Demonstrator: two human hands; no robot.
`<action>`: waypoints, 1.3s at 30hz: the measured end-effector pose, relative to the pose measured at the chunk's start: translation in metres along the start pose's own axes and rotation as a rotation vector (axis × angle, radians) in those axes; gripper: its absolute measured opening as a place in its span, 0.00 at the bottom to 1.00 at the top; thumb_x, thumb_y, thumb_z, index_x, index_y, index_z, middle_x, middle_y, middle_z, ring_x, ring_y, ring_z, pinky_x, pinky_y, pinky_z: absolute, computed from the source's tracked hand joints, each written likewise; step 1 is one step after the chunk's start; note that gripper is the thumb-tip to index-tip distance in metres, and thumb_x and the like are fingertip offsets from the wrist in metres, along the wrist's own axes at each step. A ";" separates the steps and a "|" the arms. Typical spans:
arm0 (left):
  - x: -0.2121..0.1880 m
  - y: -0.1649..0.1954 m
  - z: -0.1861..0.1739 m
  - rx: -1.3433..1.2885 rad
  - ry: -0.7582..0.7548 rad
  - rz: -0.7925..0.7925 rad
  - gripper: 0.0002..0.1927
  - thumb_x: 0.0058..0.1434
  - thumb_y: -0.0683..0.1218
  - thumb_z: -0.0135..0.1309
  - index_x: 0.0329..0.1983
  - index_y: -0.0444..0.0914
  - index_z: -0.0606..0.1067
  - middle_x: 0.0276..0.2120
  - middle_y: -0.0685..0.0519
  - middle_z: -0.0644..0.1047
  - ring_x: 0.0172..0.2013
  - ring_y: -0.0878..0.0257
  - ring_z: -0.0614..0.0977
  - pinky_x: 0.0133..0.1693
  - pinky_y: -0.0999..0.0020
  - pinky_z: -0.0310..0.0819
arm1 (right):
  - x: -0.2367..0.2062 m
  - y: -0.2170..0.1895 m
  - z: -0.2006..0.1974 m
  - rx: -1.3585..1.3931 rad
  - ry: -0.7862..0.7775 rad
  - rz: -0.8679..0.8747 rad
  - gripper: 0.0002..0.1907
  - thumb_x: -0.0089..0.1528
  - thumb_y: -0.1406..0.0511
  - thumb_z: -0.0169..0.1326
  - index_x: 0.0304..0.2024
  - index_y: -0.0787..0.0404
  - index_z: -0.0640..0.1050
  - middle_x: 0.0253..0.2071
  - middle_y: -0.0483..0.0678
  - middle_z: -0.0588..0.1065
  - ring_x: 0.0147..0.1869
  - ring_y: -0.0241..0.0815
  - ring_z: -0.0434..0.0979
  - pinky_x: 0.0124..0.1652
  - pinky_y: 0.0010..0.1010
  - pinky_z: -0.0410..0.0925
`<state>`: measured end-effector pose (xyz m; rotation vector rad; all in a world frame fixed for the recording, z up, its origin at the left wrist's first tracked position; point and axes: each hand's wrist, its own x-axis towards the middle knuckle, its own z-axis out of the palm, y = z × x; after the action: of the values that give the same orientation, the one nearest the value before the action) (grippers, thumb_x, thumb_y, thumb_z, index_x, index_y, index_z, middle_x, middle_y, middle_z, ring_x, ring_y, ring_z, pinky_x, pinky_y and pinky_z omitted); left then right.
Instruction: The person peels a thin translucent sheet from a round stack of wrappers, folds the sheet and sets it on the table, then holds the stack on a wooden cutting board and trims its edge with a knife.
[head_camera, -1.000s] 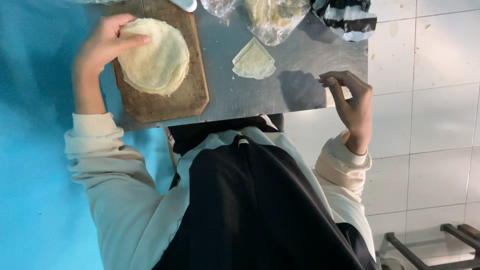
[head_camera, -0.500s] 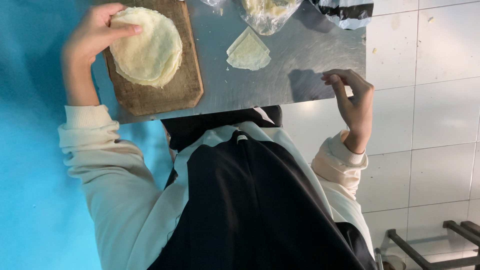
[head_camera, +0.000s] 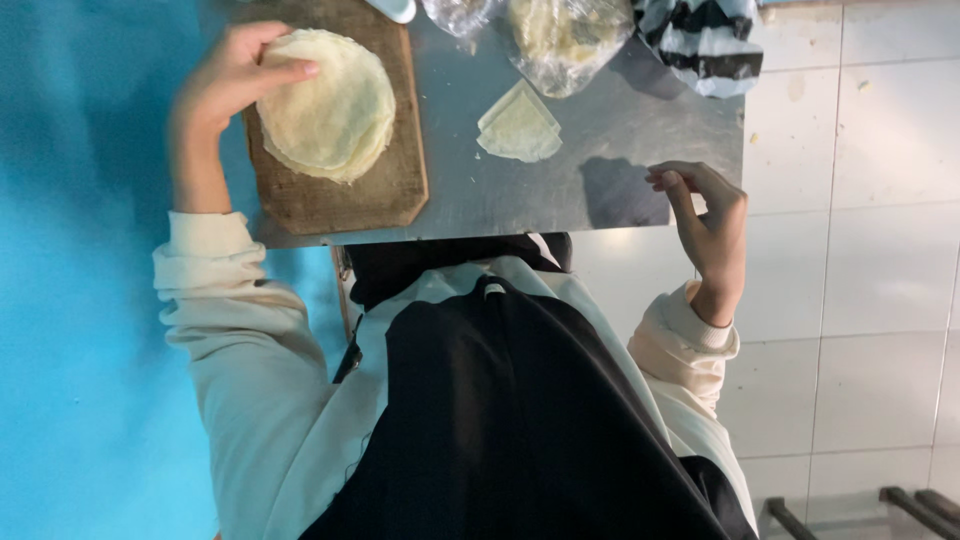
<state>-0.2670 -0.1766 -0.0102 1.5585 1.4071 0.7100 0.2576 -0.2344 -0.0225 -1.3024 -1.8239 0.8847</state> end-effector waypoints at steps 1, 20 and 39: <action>0.000 0.000 -0.001 0.009 0.011 0.008 0.19 0.70 0.50 0.63 0.57 0.34 0.78 0.43 0.58 0.80 0.41 0.73 0.79 0.42 0.75 0.73 | 0.005 -0.006 0.003 -0.004 -0.017 -0.020 0.07 0.72 0.74 0.52 0.49 0.70 0.80 0.45 0.53 0.81 0.47 0.41 0.82 0.49 0.29 0.73; -0.011 0.011 -0.008 -0.002 -0.006 0.297 0.20 0.66 0.54 0.62 0.54 0.35 0.79 0.37 0.57 0.80 0.35 0.73 0.74 0.36 0.73 0.68 | 0.172 -0.127 0.197 -0.121 -0.301 -0.715 0.30 0.61 0.60 0.69 0.60 0.69 0.75 0.60 0.63 0.70 0.63 0.62 0.71 0.58 0.45 0.66; -0.008 0.009 0.006 0.453 0.525 0.247 0.23 0.57 0.52 0.68 0.52 0.39 0.78 0.46 0.50 0.80 0.46 0.51 0.80 0.47 0.56 0.73 | 0.186 -0.133 0.225 -0.214 -0.302 -0.356 0.15 0.61 0.60 0.66 0.42 0.65 0.80 0.34 0.53 0.79 0.33 0.48 0.80 0.34 0.39 0.71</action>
<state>-0.2597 -0.1850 -0.0039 2.0173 1.8726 1.0578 -0.0399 -0.1173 0.0053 -0.9552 -2.3512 0.7337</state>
